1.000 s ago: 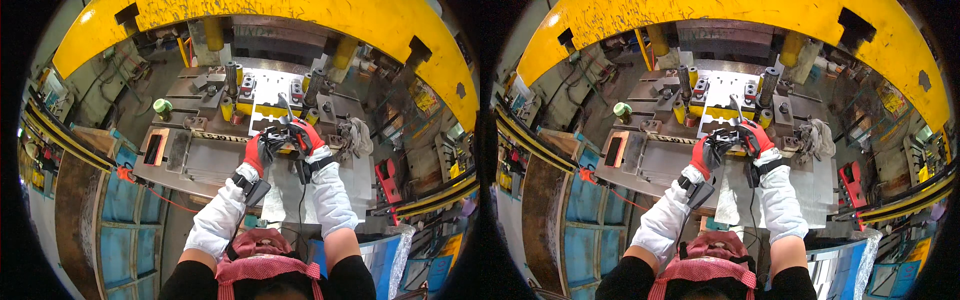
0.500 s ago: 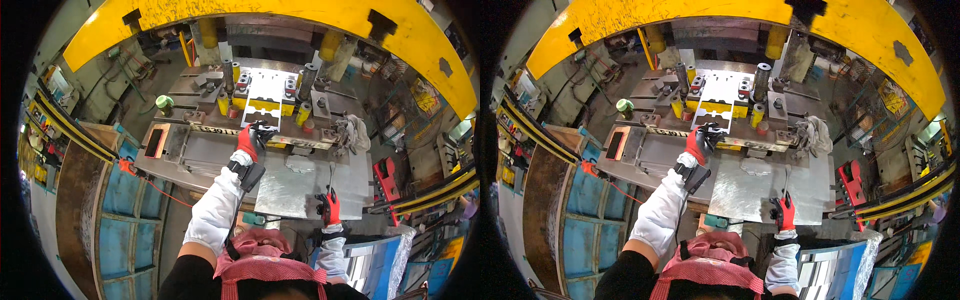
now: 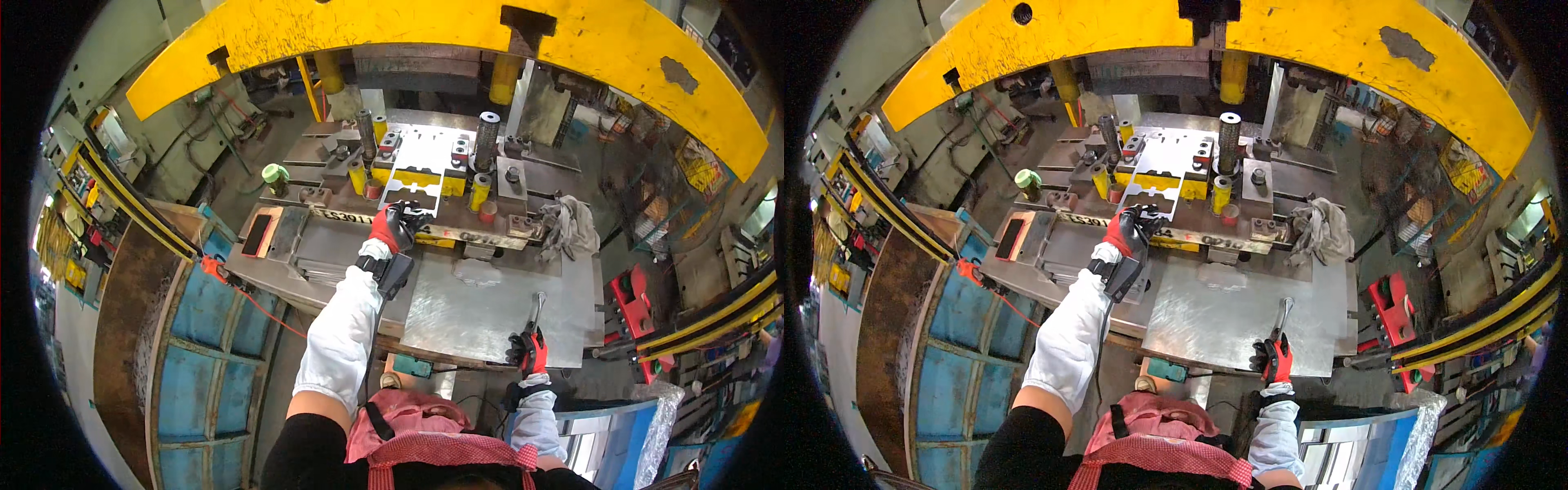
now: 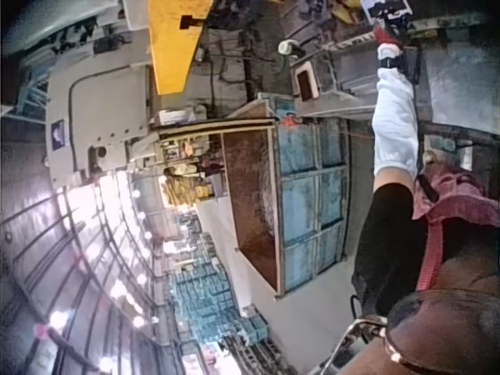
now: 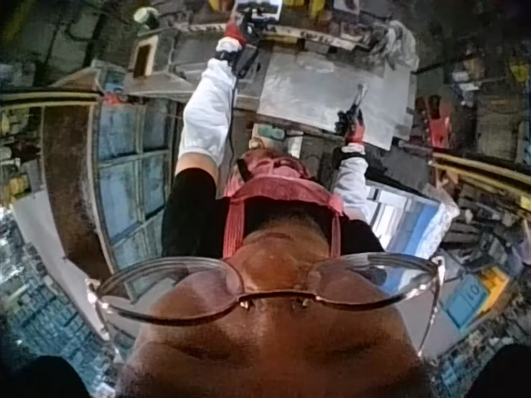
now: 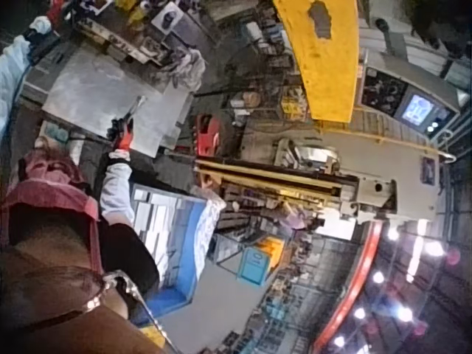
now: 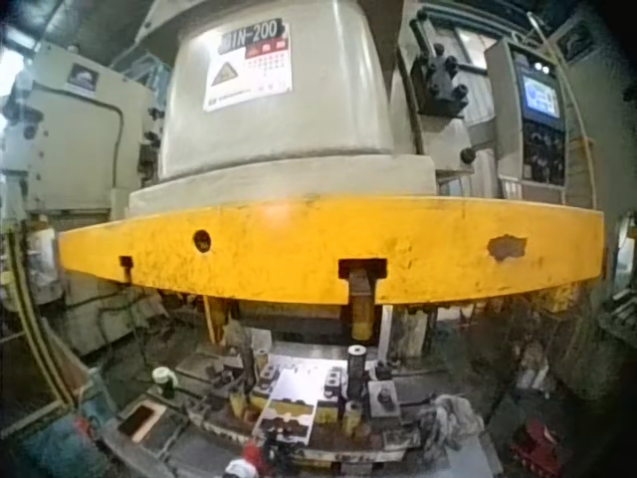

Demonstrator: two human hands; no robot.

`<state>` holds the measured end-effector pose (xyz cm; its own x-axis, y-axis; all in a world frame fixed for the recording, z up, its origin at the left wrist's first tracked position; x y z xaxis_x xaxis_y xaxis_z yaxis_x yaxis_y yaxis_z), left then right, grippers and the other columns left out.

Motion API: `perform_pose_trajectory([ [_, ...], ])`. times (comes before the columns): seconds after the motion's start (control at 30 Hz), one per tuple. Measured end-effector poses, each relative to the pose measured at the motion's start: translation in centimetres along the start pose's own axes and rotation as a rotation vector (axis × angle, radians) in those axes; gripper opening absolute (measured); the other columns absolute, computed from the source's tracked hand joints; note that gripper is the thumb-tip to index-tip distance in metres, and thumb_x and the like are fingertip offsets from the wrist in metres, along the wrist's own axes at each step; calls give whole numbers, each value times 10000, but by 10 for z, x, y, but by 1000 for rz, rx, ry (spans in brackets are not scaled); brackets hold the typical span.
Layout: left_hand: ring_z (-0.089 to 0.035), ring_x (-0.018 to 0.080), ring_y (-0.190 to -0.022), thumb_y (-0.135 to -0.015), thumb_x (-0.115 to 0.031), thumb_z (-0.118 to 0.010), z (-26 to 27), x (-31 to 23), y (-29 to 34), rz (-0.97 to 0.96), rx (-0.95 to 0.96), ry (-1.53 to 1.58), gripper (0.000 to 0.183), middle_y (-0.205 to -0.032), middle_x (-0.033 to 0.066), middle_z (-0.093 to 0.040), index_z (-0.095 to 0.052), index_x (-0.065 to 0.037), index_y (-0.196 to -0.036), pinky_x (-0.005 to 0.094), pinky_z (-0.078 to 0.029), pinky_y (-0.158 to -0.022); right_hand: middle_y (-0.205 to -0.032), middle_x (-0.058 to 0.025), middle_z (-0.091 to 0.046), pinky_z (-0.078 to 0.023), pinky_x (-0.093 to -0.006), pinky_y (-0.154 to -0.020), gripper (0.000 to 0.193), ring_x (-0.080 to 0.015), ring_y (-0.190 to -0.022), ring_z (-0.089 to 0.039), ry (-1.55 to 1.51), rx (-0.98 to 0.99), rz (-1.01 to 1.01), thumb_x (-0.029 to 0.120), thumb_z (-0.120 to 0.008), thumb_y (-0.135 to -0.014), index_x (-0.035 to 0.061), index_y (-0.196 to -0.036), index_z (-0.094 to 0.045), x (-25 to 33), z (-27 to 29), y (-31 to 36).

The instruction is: Placing metal sheets into an industrial press to be stamped.

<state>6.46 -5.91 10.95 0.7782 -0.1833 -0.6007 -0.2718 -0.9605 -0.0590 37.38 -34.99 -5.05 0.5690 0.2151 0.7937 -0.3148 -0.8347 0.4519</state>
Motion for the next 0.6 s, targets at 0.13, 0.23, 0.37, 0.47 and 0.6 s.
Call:
perform_pose_trajectory([
  [0.13, -604, 321, -847, -894, -196, -388, 8, 4, -6, 98, -162, -86, 330, -920, 199, -596, -510, 86, -1016, 418, -507, -797, -759, -129, -589, -471, -360, -388, 289, -242, -460, -550, -55, 28, -43, 195, -555, -819, 127, -1052, -399, -3, 5, -3],
  [0.23, -605, 309, -846, -893, -176, -376, 17, 2, -9, 15, -96, -173, 317, -917, 193, -597, -512, 86, -1008, 406, -505, -808, -748, -121, -582, -480, -360, -398, 269, -239, -461, -549, 15, -12, -11, 188, -562, -815, 122, -1023, -404, 3, -1, 3],
  [0.37, -596, 291, -867, -891, -168, -374, 1, 3, -6, -117, 112, -518, 285, -984, 188, -574, -493, 43, -1040, 399, -502, -817, -753, -123, -583, -463, -363, -383, 257, -244, -453, -540, -41, 4, -5, 184, -552, -817, 123, -1014, -399, 2, 5, 0],
  [0.47, -584, 298, -898, -896, -141, -364, 2, 2, -4, -101, 100, -430, 250, -983, 186, -563, -479, 25, -1044, 407, -511, -800, -751, -123, -583, -450, -364, -374, 247, -248, -447, -533, -24, -34, -27, 179, -541, -820, 126, -1012, -396, 3, 1, 1],
  [0.6, -578, 318, -902, -903, -140, -360, 7, -5, -1, -157, 135, -614, 226, -988, 190, -551, -467, 14, -1028, 402, -522, -778, -769, -114, -588, -460, -377, -417, 183, -257, -498, -555, 14, 28, -42, 208, -536, -829, 147, -936, -401, 1, -3, 0],
])
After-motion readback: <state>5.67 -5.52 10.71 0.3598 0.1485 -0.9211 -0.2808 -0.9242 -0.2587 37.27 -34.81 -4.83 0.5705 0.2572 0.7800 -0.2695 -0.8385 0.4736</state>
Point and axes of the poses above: each hand's wrist, its own y-axis away from the middle knuckle, its own z-axis out of the back of the hand, x = y × z, the point moved 4 cm from there along -y, towards the middle knuckle
